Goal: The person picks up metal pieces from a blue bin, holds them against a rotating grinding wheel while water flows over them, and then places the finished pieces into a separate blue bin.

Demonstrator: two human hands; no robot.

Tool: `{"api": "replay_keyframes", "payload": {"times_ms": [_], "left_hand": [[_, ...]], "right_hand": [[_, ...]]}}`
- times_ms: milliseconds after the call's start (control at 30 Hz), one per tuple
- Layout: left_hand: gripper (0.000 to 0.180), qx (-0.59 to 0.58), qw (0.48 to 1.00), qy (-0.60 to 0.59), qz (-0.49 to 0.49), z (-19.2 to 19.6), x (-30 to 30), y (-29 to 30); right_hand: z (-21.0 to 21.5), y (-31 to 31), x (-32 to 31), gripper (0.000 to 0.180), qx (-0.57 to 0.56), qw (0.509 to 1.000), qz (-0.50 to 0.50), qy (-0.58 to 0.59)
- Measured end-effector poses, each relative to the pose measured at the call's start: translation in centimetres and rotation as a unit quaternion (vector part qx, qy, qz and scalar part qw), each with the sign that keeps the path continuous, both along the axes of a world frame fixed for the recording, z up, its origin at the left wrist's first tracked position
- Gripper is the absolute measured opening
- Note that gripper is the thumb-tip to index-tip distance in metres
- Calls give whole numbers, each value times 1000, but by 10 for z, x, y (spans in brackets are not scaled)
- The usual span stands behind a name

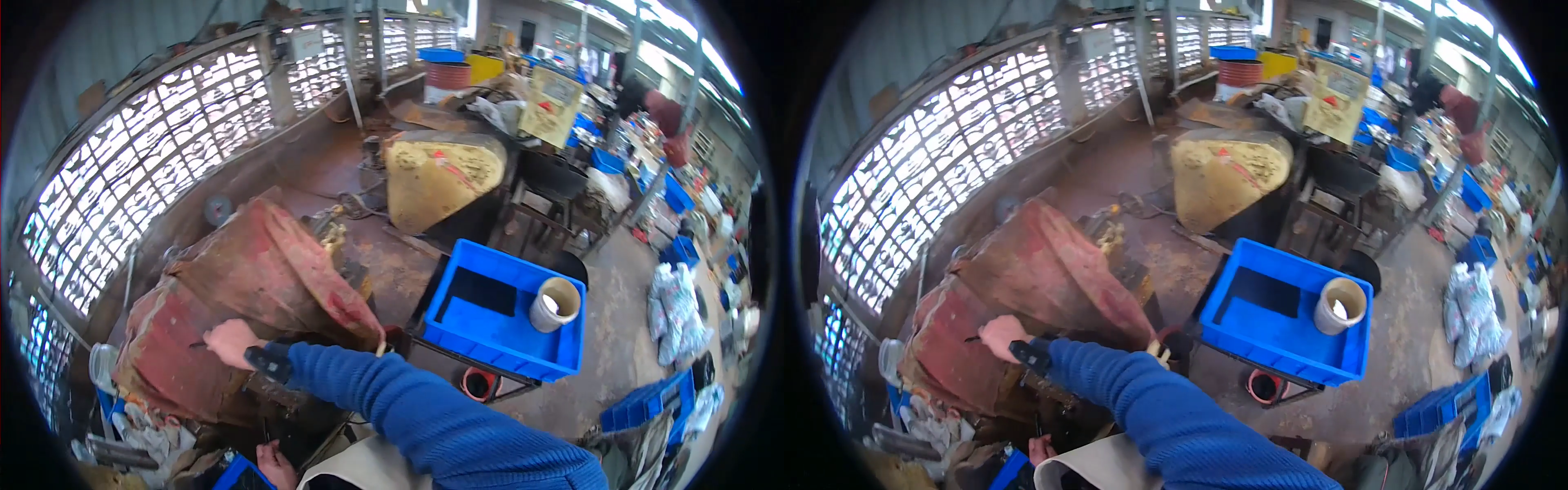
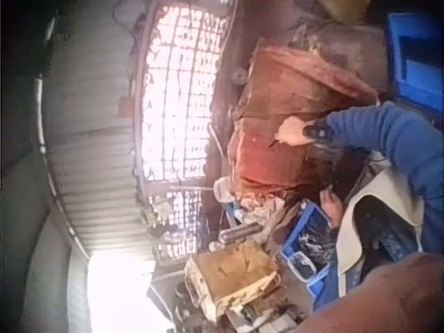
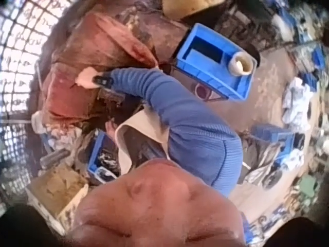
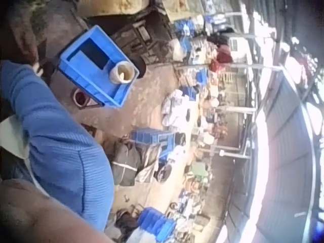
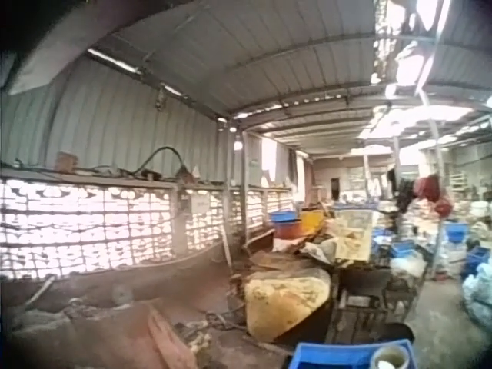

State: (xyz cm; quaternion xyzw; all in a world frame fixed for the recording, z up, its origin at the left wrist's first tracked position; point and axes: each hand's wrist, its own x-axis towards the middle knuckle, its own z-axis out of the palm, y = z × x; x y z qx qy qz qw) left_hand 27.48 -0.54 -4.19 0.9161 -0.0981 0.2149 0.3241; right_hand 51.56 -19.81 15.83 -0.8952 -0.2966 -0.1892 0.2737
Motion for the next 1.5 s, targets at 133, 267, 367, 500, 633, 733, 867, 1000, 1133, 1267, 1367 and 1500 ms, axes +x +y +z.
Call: {"api": "replay_keyframes", "payload": {"times_ms": [133, 267, 367, 500, 633, 733, 867, 1000, 1133, 1267, 1367, 1500], "left_hand": [[25, -9, 997, 45, 63, 62, -16, -36], [24, 1, 996, 78, 48, 81, -14, -45], [24, -1, 994, 84, 65, 90, -16, -47], [23, 0, 994, 86, 71, 87, -19, -44], [21, 10, 992, 98, 79, 90, -18, -47], [20, 26, 989, 114, 91, 90, -17, -45], [19, 38, 987, 125, 94, 93, -15, -46], [18, 46, 987, 122, 91, 89, -16, -45], [18, 50, 986, 131, 90, 93, -15, -47], [17, 55, 984, 140, 97, 95, -15, -48], [17, 59, 982, 145, 102, 98, -15, -49], [17, 63, 981, 152, 102, 99, -15, -50]], "right_hand": [[0, 6, -5, 15, -3, 1000, 13, -13], [4, -7, -6, 19, 4, 999, 10, -48], [11, -7, -9, 20, 11, 998, 22, -62], [5, 1, -8, 18, -2, 997, 33, -70], [9, -3, -7, 17, -1, 997, 23, -74], [9, 0, -7, 17, -1, 998, 20, -68], [10, 1, -5, 18, 4, 998, 22, -67], [9, 1, -5, 18, 5, 998, 24, -63], [7, 0, -2, 18, 2, 998, 22, -62], [7, 0, -2, 17, 1, 998, 25, -63], [7, 0, -4, 17, -3, 998, 26, -62], [7, -2, -3, 16, 1, 997, 33, -71]]}}
